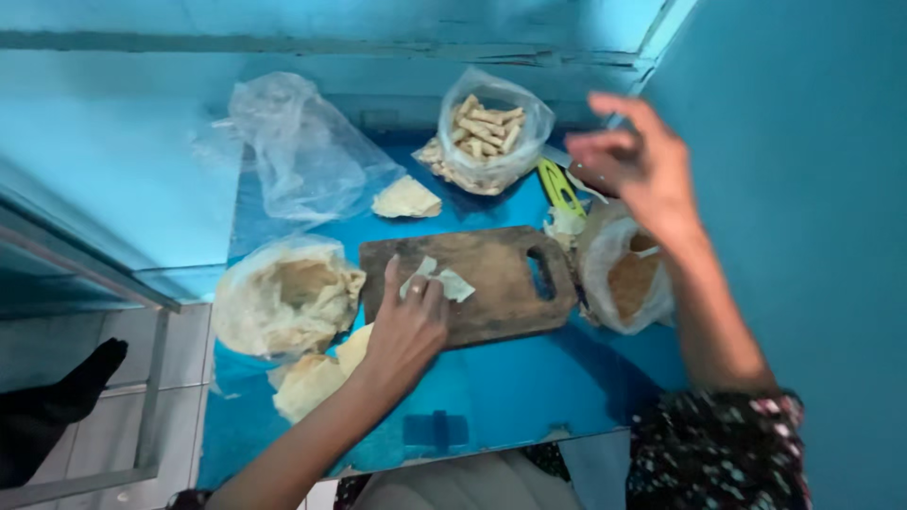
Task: The person sits at a small blue table and folds thin square dough wrappers one at a time into triangular pieces on a wooden cutting board, stacking the folded pieces beside the board. They occasionally reach into a plastic bag of filling and a bag of rolled snack pieces while continuing to fold wrappers by hand.
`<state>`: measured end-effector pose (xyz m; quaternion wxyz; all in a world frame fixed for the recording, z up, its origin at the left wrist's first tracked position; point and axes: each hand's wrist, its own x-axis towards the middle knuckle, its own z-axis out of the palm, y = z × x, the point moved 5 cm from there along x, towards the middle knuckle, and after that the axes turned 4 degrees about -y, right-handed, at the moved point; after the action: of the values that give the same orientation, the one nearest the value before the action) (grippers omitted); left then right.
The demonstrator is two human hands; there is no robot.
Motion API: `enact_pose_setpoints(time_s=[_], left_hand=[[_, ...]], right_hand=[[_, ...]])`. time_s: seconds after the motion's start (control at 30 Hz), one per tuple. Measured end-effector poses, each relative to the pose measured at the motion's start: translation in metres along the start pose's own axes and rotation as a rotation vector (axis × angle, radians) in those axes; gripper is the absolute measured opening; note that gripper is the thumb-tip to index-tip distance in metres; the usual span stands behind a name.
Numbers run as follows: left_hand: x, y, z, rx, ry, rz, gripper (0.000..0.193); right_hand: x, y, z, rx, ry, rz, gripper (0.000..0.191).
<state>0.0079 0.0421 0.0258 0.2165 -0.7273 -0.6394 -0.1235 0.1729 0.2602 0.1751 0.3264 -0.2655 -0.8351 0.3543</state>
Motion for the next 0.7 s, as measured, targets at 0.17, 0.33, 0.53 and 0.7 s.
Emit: enact_pose_setpoints(time_s=[0.17,0.33,0.53,0.7], left_hand=[[0.038,-0.032,-0.009,-0.034,0.009,0.064,0.015],[0.053,-0.095,-0.075,-0.044,0.016,0.058,0.014],[-0.021,-0.108,-0.047,0.078,-0.161,0.024,0.018],[-0.031,-0.126,-0.128,-0.191,0.055,-0.036,0.037]], right_hand=[[-0.023,0.033,-0.043,-0.801,-0.163,-0.024,0.023],[0.016,-0.018,-0.044,-1.336,-0.06,-0.095,0.023],[-0.044,-0.039,0.022,-1.166,0.121,-0.102,0.029],[-0.117,-0.084,0.032,-0.802,0.332,0.684,0.061]])
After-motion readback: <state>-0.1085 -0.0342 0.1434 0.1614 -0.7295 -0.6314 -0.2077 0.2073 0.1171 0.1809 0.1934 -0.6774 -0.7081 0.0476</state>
